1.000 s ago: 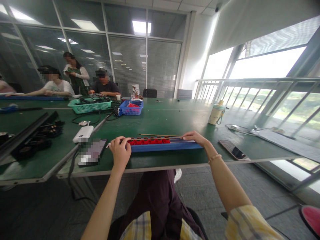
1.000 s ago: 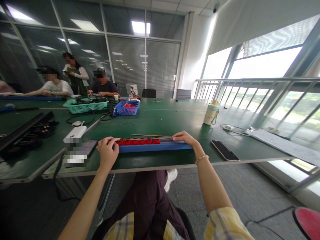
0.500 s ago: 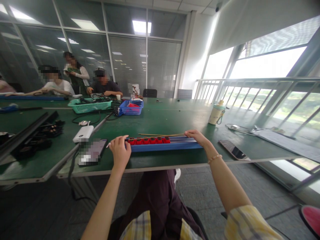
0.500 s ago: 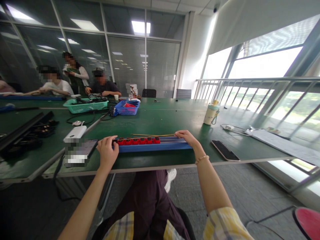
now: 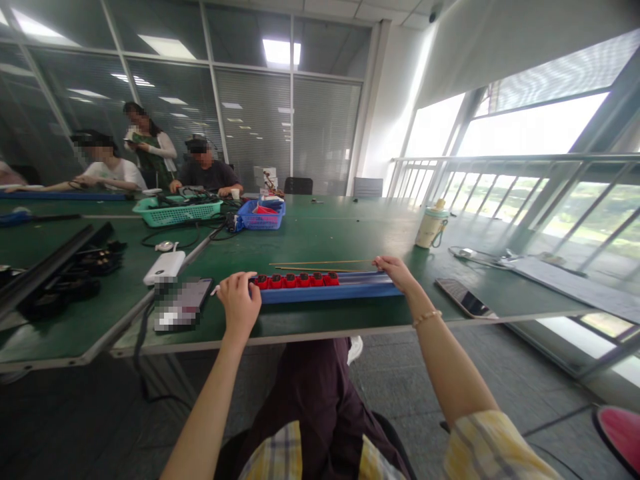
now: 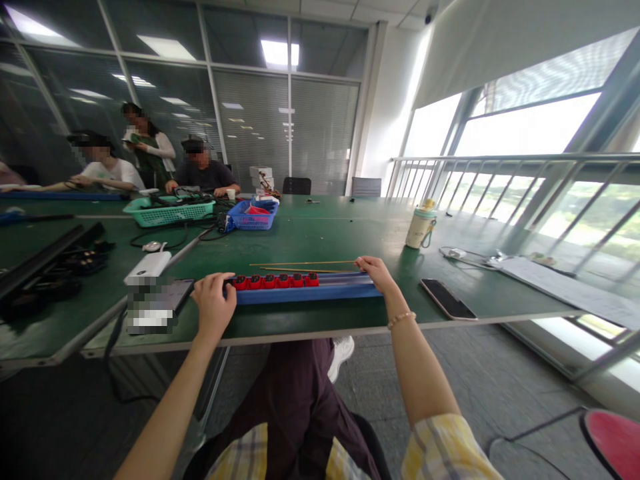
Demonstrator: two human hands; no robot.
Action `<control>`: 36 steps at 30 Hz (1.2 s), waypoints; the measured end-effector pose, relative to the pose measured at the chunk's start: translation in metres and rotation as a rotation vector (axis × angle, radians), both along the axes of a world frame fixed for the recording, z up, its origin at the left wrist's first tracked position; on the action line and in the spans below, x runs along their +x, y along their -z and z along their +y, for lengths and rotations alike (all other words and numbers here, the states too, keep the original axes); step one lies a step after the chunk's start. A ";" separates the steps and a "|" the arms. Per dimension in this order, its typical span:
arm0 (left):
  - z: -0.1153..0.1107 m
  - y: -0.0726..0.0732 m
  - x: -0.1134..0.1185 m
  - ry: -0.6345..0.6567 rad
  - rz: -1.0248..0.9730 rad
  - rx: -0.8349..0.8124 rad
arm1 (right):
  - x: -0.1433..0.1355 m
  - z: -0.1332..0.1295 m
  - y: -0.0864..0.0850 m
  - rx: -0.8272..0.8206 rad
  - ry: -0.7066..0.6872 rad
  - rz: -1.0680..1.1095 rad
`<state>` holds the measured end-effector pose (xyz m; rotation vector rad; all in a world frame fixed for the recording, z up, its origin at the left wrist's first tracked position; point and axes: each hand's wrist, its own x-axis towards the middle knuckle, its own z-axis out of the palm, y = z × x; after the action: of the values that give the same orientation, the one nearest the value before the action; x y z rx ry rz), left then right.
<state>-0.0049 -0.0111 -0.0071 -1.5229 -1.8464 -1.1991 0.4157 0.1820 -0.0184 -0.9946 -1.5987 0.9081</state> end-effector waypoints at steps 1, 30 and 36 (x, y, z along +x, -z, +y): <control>0.000 0.000 0.000 -0.001 0.002 0.002 | 0.000 0.000 0.000 0.007 0.013 -0.012; -0.001 -0.002 0.002 -0.007 0.000 -0.018 | -0.022 -0.006 -0.011 -0.042 0.382 -0.926; -0.001 -0.003 0.002 -0.009 -0.006 -0.024 | -0.033 -0.013 -0.020 -0.119 0.395 -1.102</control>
<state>-0.0026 -0.0121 -0.0039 -1.5237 -1.8757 -1.1829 0.3825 0.1692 0.0013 -2.0132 -2.0838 0.1231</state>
